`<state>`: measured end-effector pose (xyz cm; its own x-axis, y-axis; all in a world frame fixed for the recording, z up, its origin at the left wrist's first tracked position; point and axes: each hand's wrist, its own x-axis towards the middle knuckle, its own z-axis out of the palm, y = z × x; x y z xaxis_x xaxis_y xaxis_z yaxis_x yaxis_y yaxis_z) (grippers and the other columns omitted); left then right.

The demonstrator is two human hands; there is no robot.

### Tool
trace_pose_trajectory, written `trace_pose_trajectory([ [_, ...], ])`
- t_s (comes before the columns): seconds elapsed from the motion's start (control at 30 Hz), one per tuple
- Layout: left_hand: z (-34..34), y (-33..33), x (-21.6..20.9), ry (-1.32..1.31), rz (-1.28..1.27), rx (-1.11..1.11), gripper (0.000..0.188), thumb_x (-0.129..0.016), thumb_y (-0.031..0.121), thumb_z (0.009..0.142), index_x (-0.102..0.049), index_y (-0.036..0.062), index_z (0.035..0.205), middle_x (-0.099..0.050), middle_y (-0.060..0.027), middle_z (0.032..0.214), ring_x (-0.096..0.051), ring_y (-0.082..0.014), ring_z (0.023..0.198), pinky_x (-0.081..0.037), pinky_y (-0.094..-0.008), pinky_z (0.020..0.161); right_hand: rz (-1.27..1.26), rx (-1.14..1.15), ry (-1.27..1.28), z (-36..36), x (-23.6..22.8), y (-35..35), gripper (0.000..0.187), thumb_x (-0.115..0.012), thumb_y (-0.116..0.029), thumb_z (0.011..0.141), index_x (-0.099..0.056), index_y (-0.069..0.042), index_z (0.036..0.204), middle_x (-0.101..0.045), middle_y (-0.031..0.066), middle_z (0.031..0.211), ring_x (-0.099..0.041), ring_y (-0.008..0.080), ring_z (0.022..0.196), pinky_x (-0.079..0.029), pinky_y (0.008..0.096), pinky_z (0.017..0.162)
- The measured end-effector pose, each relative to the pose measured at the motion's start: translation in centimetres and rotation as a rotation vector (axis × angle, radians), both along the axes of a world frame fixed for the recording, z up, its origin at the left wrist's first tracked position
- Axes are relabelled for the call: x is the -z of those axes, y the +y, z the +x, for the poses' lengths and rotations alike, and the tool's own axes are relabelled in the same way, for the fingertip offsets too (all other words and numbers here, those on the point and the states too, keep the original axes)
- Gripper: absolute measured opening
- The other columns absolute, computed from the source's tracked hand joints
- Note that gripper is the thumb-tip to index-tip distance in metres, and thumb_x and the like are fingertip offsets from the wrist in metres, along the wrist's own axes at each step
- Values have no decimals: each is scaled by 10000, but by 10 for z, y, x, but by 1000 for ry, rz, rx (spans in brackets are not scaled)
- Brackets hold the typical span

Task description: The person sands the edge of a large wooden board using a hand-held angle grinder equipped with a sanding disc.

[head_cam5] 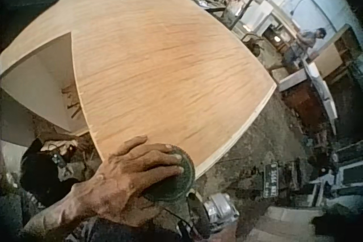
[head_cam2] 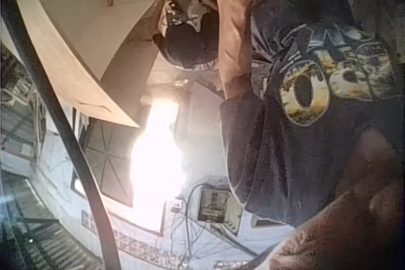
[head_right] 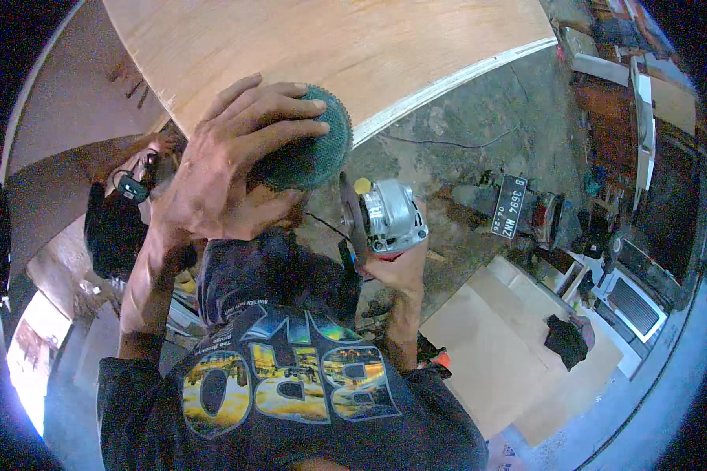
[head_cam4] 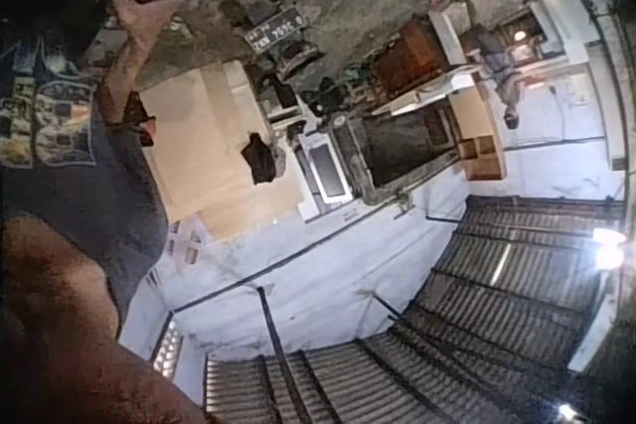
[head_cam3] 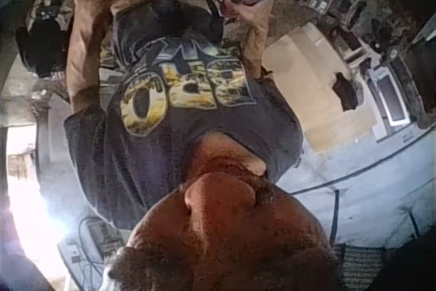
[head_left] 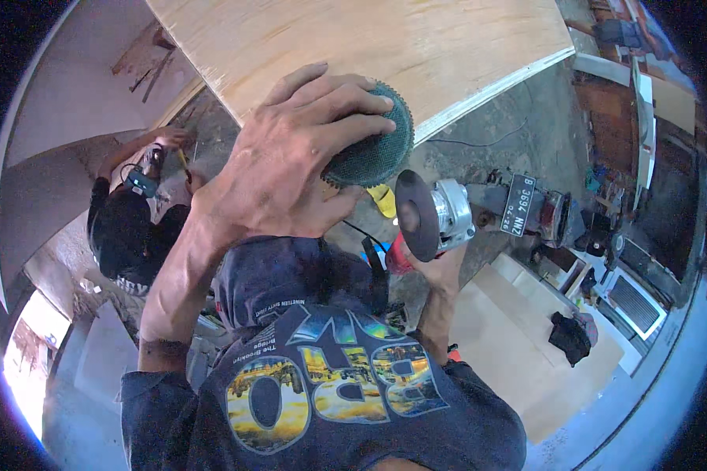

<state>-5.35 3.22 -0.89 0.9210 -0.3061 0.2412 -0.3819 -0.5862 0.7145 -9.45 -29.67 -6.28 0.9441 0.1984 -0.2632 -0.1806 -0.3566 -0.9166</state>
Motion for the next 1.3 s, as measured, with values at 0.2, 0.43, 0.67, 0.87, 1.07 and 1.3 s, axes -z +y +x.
trace_pose_trajectory([
  [0.2, 0, -1, -1, 25, 21, 11, 699, -791, 234, 643, -684, 120, 1324, -628, -83, 1442, -516, -339, 1432, -289, -577, 1253, 10, -38, 0, 1, 3, -1, 994, -912, -171, 486, -517, -5, 1383, -640, 103, 1262, -633, 217, 1163, -489, 367, 1030],
  [0.43, 1, -1, -2, 15, 19, 6, 702, -779, 233, 644, -678, 124, 1330, -630, -77, 1441, -517, -340, 1431, -290, -580, 1252, -44, -28, 2, -1, 6, -6, 954, -898, -162, 514, -520, -10, 1377, -642, 100, 1260, -634, 222, 1154, -489, 377, 1027],
  [0.67, 0, -1, -1, 21, 22, 11, 710, -792, 241, 644, -677, 124, 1335, -632, -73, 1437, -517, -333, 1430, -291, -580, 1251, 34, -27, -6, 3, -1, 3, 929, -877, -118, 523, -522, -17, 1376, -641, 100, 1256, -630, 215, 1150, -483, 372, 1028],
  [0.87, 1, -2, 1, 18, 14, 15, 714, -808, 238, 653, -675, 124, 1346, -625, -73, 1445, -507, -329, 1438, -293, -581, 1249, -18, -6, 26, 0, 0, 0, 915, -863, -110, 518, -526, -18, 1364, -641, 94, 1237, -624, 202, 1140, -483, 365, 1019],
  [1.07, -3, 1, -1, 24, 22, 6, 719, -815, 239, 654, -675, 125, 1350, -623, -66, 1449, -505, -325, 1441, -284, -579, 1255, 27, -120, -81, 0, 13, -9, 927, -963, -242, 651, -531, 31, 1424, -695, 141, 1277, -711, 225, 1130, -541, 414, 1037],
  [1.3, 0, -3, 0, 26, 26, 9, 709, -814, 233, 658, -677, 135, 1346, -622, -61, 1453, -506, -319, 1441, -286, -572, 1257, 53, -28, -61, -5, 8, -3, 885, -918, -206, 621, -523, 3, 1386, -665, 127, 1263, -668, 222, 1146, -521, 393, 1024],
])
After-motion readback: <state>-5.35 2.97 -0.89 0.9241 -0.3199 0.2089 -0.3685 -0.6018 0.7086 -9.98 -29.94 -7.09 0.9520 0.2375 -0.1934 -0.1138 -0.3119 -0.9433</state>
